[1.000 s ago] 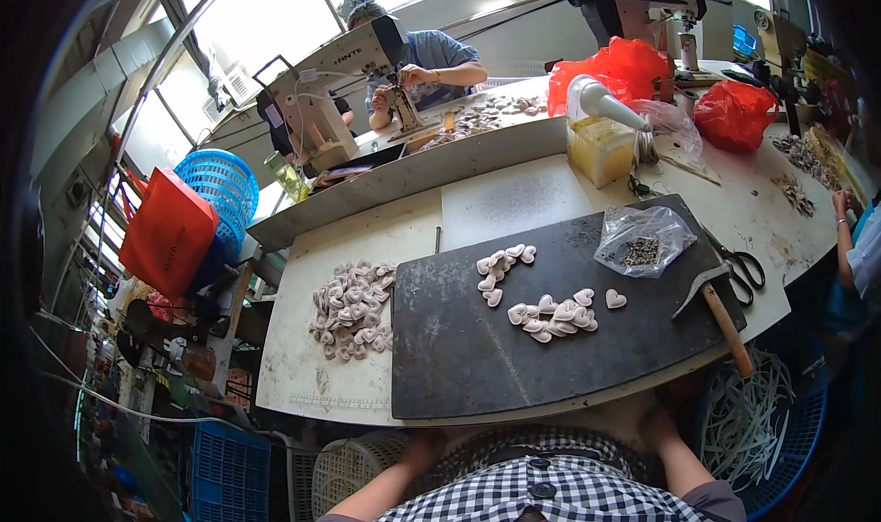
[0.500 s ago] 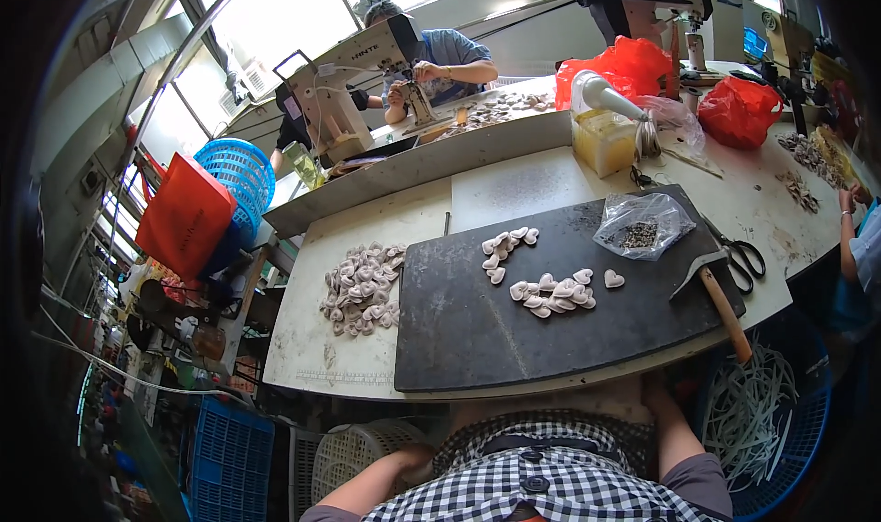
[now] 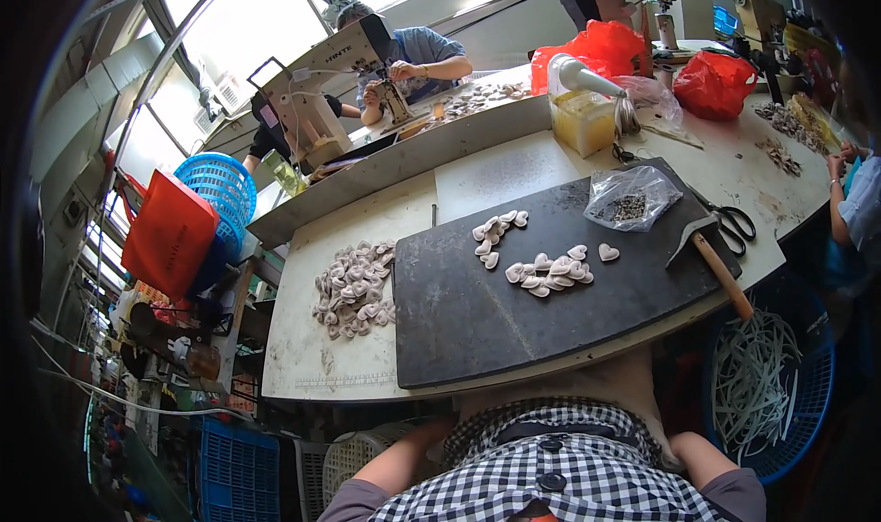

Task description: Attaching metal studs to small heart-shaped decorative components using a hammer and a punch tool.

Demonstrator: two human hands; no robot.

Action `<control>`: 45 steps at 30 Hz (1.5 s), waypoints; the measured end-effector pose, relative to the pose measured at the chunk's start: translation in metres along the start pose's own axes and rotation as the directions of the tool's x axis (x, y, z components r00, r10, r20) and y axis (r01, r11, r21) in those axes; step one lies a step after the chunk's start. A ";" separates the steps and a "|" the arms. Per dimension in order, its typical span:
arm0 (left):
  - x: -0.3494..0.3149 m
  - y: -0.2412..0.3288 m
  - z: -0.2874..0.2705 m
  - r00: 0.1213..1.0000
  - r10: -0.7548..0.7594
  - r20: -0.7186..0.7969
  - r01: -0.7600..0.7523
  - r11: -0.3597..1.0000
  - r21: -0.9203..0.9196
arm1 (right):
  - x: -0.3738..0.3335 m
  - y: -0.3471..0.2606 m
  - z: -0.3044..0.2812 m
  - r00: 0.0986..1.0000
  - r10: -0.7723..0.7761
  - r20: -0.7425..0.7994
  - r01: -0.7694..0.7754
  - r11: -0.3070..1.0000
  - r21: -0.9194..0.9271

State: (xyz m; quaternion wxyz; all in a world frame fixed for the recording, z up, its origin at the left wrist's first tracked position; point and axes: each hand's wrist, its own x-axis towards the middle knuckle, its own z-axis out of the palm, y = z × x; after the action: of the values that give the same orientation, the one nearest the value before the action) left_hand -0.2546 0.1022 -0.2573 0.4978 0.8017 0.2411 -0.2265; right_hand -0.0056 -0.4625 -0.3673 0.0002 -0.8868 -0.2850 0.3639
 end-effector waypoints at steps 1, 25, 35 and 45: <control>-0.012 0.011 0.000 1.000 -0.003 0.004 0.003 1.000 0.004 | -0.016 -0.010 -0.027 0.994 0.024 0.106 -0.018 0.998 -0.056; -0.022 -0.086 -0.044 0.977 -0.177 -0.122 0.206 0.614 0.762 | -0.100 -0.209 -0.384 0.473 -0.151 -0.868 0.704 0.657 0.269; -0.118 0.120 -0.037 0.905 0.146 -0.400 0.146 0.776 0.614 | -0.035 -0.230 -0.389 0.261 -0.275 -0.925 0.599 0.797 -0.068; -0.058 0.346 -0.046 0.444 0.874 -0.199 -0.545 0.440 0.714 | -0.033 -0.241 -0.391 0.268 -0.339 -0.902 0.516 0.841 -0.163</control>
State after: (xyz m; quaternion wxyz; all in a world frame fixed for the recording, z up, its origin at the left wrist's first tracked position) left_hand -0.0829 0.0008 0.0348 0.1986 0.9558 -0.0866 0.1987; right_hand 0.1065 -0.1964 -0.0086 0.3252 -0.8223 -0.4354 -0.1686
